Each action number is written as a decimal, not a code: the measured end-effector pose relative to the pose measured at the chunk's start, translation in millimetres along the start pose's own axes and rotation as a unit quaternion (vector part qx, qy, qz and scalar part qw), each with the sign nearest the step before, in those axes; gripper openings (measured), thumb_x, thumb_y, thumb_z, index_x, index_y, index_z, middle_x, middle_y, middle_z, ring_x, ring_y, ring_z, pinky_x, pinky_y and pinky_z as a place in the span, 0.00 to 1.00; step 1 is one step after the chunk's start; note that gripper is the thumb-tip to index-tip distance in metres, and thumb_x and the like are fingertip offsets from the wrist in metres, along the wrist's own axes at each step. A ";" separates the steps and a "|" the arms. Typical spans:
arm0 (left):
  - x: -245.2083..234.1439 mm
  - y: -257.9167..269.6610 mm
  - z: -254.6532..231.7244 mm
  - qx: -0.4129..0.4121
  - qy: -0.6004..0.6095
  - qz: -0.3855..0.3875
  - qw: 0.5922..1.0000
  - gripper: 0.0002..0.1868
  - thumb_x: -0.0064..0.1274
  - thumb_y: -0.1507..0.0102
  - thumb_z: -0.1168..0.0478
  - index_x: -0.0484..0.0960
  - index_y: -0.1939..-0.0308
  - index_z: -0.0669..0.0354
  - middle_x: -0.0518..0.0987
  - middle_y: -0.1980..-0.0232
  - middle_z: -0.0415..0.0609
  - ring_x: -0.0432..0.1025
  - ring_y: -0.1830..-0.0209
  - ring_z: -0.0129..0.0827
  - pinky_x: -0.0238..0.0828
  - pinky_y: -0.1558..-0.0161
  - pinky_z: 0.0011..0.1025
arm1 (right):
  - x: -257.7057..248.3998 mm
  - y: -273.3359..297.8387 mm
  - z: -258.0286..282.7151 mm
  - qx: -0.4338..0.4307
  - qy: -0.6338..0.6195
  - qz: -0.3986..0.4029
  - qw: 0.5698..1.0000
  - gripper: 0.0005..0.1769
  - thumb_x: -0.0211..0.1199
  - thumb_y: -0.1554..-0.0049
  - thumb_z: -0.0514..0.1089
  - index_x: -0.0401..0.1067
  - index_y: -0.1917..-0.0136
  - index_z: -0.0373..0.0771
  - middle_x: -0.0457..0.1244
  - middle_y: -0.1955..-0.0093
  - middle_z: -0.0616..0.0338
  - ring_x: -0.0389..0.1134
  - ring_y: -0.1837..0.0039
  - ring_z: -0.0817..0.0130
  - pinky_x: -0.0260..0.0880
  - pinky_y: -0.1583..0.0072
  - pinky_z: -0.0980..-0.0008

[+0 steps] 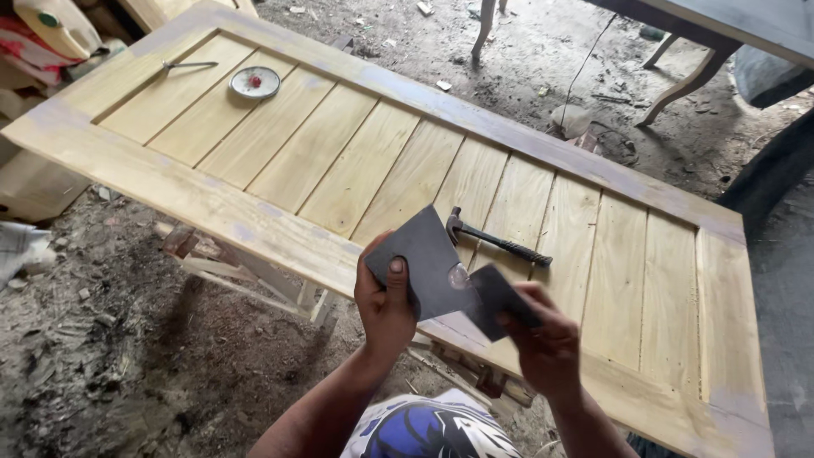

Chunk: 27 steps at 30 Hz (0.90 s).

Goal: The person applies filler to the seams and edges of a wooden door using a putty knife and a scraper, picking up more material from a container as needed.

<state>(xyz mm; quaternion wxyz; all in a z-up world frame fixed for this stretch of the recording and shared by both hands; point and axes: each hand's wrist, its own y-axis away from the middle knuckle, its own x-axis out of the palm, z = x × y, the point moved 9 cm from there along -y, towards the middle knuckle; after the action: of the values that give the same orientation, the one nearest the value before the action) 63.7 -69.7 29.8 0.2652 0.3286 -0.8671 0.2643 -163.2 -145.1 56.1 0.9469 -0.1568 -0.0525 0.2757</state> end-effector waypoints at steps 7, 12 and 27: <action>-7.2 -18.1 -21.6 -0.023 -0.154 0.012 0.988 0.21 0.47 0.27 0.55 0.72 0.35 0.65 0.80 0.54 0.45 0.72 0.61 0.22 0.70 0.63 0.19 | 29.7 -15.7 26.9 -0.136 0.363 0.123 0.914 0.14 0.62 0.44 0.30 0.78 0.46 0.40 0.70 0.47 0.54 0.72 0.44 0.66 0.74 0.44 0.69; 12.6 -12.1 -32.9 -0.030 -0.307 0.141 0.941 0.19 0.46 0.27 0.59 0.75 0.35 0.63 0.81 0.62 0.48 0.66 0.73 0.24 0.62 0.71 0.21 | 46.1 -56.1 90.5 -0.256 0.484 0.179 0.818 0.14 0.64 0.46 0.32 0.77 0.46 0.41 0.70 0.45 0.57 0.71 0.42 0.60 0.64 0.41 0.62; -74.2 6.3 -64.0 0.113 -0.200 -0.108 0.967 0.20 0.43 0.24 0.57 0.67 0.30 0.60 0.78 0.46 0.54 0.75 0.59 0.31 0.81 0.62 0.27 | 136.6 -55.0 -104.8 -0.190 0.465 0.453 0.737 0.15 0.64 0.47 0.35 0.79 0.48 0.47 0.71 0.46 0.64 0.69 0.42 0.66 0.60 0.45 0.63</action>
<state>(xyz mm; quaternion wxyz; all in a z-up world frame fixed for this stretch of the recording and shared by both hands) 125.3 6.7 27.1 0.0748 0.4940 -0.8264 0.2596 -0.8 -143.5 -23.3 0.5676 -0.4469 0.4201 0.5492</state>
